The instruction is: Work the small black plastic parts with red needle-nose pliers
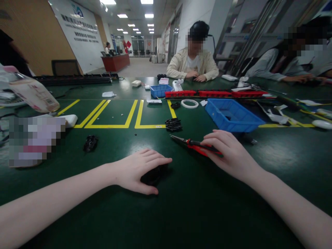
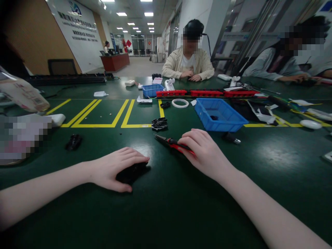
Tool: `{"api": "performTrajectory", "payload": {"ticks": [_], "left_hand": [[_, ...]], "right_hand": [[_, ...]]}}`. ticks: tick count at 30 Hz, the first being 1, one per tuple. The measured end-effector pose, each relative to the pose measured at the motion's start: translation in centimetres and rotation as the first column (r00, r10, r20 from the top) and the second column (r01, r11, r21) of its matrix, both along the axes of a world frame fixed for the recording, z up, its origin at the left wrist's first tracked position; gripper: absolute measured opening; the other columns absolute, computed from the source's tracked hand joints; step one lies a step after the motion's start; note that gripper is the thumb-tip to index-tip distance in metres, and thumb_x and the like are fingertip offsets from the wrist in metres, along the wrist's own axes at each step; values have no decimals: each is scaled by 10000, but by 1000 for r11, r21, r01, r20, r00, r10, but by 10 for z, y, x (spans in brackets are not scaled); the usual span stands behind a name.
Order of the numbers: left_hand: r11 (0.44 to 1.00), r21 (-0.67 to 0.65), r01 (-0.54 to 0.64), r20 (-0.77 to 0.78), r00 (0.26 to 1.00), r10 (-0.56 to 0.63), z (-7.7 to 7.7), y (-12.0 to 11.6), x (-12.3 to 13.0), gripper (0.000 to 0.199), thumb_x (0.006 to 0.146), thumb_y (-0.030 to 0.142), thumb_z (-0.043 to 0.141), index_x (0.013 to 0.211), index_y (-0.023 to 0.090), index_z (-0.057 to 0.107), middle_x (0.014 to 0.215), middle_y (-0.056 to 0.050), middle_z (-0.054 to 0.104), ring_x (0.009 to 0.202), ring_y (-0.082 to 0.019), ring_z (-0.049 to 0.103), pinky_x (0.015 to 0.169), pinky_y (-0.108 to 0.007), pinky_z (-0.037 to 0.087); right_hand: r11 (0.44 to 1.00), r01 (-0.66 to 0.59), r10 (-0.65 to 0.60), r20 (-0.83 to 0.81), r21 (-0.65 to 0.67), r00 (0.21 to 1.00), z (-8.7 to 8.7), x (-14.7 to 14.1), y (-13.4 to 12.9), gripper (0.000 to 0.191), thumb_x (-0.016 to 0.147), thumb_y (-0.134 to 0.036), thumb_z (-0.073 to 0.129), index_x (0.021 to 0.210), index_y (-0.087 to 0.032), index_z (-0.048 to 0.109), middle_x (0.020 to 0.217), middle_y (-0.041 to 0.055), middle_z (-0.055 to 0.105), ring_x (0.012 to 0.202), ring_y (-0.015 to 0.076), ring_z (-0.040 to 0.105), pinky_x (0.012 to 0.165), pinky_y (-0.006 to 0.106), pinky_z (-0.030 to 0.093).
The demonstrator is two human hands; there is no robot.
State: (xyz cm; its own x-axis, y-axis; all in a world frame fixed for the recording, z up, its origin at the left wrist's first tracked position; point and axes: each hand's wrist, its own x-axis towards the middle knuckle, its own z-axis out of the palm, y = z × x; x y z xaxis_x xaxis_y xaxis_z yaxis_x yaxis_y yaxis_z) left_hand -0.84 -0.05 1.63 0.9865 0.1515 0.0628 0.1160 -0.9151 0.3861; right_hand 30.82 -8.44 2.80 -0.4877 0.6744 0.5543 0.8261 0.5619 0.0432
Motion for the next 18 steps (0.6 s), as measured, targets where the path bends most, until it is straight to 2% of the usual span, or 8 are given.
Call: {"api": "performTrajectory", "payload": {"ticks": [4,8,11,13,15,18], "left_hand": [[995,46,-85,20,996,84,-5,0,0,765,836,538,650,1451,196,348,1389,-116,511,1233,-286,507,1036,-427,400],[979,54,-195,54,980,192,-7,-2,0,815,835,576,637,1475,197,303,1370,-131,514,1220,-307,506,1026,-455,400],[970,50,-237,55,971,234,-7,-2,0,827,836,582,636,1485,209,282,1387,-126,499,1233,-309,491,1038,-466,387],[970,49,-239,41,971,237,-7,-3,0,827,834,582,639,1483,214,283,1388,-123,498,1233,-308,489,1040,-469,382],[971,44,-233,32,972,232,-7,-2,0,823,833,581,641,1480,215,289,1383,-126,501,1228,-309,491,1037,-470,383],[971,36,-238,25,971,238,-6,-2,0,818,830,581,644,1475,216,297,1378,-124,504,1219,-307,496,1027,-465,390]], "right_hand": [[997,-42,39,-38,-58,999,-6,-9,-1,156,906,-169,548,1059,-194,564,1036,108,618,1024,243,578,880,433,516],[984,-100,101,0,-149,995,-11,-12,1,205,902,-138,518,1088,-190,588,1071,107,621,1031,232,584,903,429,510],[975,-74,87,51,-208,995,-12,-11,1,269,908,-164,506,1160,-207,588,1144,102,621,1078,239,578,944,443,491],[970,1,19,78,-242,997,-12,-10,1,346,909,-245,532,1253,-210,553,1228,108,600,1138,256,560,979,457,475],[958,140,-119,97,-249,988,-14,-6,2,541,882,-427,584,1353,-179,485,1327,138,552,1203,298,529,1000,486,461],[878,399,-374,144,-264,916,-17,1,5,917,765,-729,570,1408,-89,437,1347,206,537,1195,371,532,967,532,471]]}}
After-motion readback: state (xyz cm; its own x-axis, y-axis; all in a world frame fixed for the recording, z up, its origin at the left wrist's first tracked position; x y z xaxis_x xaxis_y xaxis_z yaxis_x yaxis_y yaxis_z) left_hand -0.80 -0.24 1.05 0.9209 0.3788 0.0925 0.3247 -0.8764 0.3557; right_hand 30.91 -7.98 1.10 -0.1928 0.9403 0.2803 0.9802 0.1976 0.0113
